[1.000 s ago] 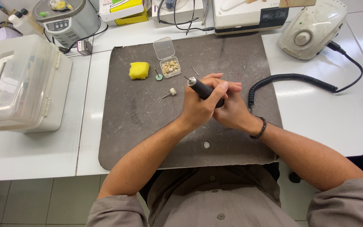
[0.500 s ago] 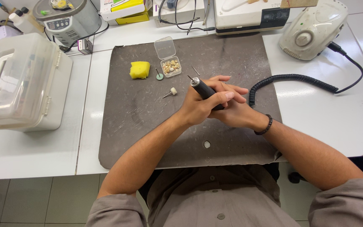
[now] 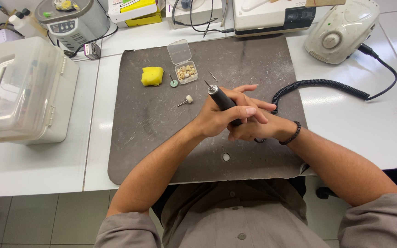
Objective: The person holds a small dental crown or prosthetic tooth in one hand and grinds and shapes it with a handheld rotary grinding tool, periodically pausing to reposition or check the piece and setting it down on the work mat before picking up another piece to continue grinding.
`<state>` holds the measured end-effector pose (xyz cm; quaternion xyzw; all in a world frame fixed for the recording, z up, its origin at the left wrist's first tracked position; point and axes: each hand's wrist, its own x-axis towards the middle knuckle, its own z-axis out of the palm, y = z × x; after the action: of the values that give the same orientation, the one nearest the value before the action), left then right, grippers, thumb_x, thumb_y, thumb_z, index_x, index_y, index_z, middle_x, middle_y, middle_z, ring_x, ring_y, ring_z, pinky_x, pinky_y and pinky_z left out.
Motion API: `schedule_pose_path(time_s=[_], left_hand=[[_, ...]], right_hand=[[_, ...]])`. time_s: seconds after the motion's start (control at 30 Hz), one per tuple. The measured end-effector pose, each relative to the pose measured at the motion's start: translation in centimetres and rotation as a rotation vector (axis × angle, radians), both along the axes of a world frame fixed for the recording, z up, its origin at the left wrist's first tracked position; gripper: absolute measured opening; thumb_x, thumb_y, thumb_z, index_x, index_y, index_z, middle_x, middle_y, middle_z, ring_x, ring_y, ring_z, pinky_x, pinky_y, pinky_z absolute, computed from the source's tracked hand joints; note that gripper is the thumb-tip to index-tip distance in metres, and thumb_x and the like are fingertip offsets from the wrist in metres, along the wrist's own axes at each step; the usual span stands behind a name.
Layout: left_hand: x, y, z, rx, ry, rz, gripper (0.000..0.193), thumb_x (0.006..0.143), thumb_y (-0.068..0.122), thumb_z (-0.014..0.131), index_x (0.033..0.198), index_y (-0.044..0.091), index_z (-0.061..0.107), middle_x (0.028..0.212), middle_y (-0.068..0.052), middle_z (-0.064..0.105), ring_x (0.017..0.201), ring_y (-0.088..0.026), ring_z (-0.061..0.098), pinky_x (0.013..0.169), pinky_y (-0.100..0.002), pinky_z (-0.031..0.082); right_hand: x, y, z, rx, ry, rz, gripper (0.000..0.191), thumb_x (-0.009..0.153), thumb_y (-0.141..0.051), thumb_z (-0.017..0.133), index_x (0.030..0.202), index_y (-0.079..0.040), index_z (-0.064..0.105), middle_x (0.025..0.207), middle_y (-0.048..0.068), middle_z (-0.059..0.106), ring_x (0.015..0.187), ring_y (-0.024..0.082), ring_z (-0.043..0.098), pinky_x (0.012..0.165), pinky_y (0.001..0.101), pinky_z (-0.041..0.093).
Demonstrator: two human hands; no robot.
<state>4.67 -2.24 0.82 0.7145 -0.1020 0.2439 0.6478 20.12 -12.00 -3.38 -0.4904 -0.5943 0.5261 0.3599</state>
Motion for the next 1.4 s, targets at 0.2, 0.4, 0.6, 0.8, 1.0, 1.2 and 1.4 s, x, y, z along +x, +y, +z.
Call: schedule_pose_path(time_s=[0.2,0.4,0.6,0.8,1.0,1.2,1.4], left_hand=[[0.2,0.0,-0.3,0.050,0.006,0.011,0.028,0.101,0.020,0.062,0.073,0.014,0.066,0.091,-0.012,0.080,0.115,-0.034,0.076,0.133,-0.059,0.024],[0.6,-0.1,-1.0,0.013,0.025,0.262,0.031,0.103,0.019,0.060,0.072,0.013,0.062,0.092,-0.013,0.080,0.113,-0.029,0.077,0.130,-0.055,0.028],[1.4,-1.9,-1.1,-0.127,-0.043,0.576,0.032,0.105,0.016,0.060,0.075,0.006,0.065,0.096,-0.015,0.080,0.108,-0.030,0.078,0.122,-0.048,0.041],[1.3,-3.0,0.1,0.017,-0.051,0.760,0.022,0.101,0.021,0.068,0.089,0.003,0.071,0.109,-0.010,0.080,0.107,-0.024,0.076,0.103,-0.039,0.056],[-0.3,1.5,1.4,0.211,-0.166,0.554,0.040,0.097,0.030,0.078,0.126,0.006,0.066,0.130,-0.009,0.069,0.120,-0.020,0.064,0.105,-0.033,0.052],[0.1,2.7,-0.2,0.185,-0.032,0.537,0.034,0.103,0.022,0.075,0.132,0.006,0.070,0.119,-0.008,0.077,0.102,-0.013,0.073,0.095,-0.028,0.059],[0.9,4.1,-1.3,-0.327,-0.018,0.510,0.034,0.105,0.028,0.065,0.127,0.003,0.071,0.113,-0.007,0.078,0.100,-0.011,0.073,0.089,-0.025,0.058]], right_hand=[[0.4,0.0,0.0,-0.098,0.104,0.044,0.017,0.075,-0.009,0.077,0.066,-0.003,0.064,0.056,0.001,0.055,0.046,0.009,0.052,0.039,0.0239,0.036],[-1.3,0.6,0.3,0.526,-0.269,-0.262,0.021,0.074,-0.011,0.074,0.086,0.004,0.064,0.079,0.011,0.059,0.070,0.024,0.061,0.058,0.0346,0.048],[-2.3,1.2,0.0,0.753,-0.408,-0.523,0.011,0.087,-0.008,0.072,0.091,0.000,0.066,0.081,0.012,0.070,0.075,0.027,0.073,0.062,0.0350,0.053],[-2.8,1.0,0.5,0.867,-0.501,-0.644,0.013,0.088,-0.010,0.077,0.091,0.000,0.069,0.070,0.014,0.066,0.064,0.027,0.071,0.056,0.0358,0.052],[-0.7,1.1,2.5,0.699,-0.540,-0.792,0.036,0.094,-0.021,0.082,0.078,-0.002,0.055,0.059,0.010,0.057,0.052,0.020,0.063,0.050,0.0371,0.044],[0.4,1.1,3.1,0.678,-0.537,-0.662,0.028,0.096,-0.025,0.080,0.095,-0.006,0.060,0.065,0.003,0.060,0.056,0.014,0.064,0.051,0.0310,0.045],[0.5,1.2,2.5,0.130,0.200,-0.370,0.027,0.098,-0.021,0.075,0.116,-0.012,0.057,0.074,0.000,0.051,0.055,0.009,0.045,0.046,0.0247,0.037]])
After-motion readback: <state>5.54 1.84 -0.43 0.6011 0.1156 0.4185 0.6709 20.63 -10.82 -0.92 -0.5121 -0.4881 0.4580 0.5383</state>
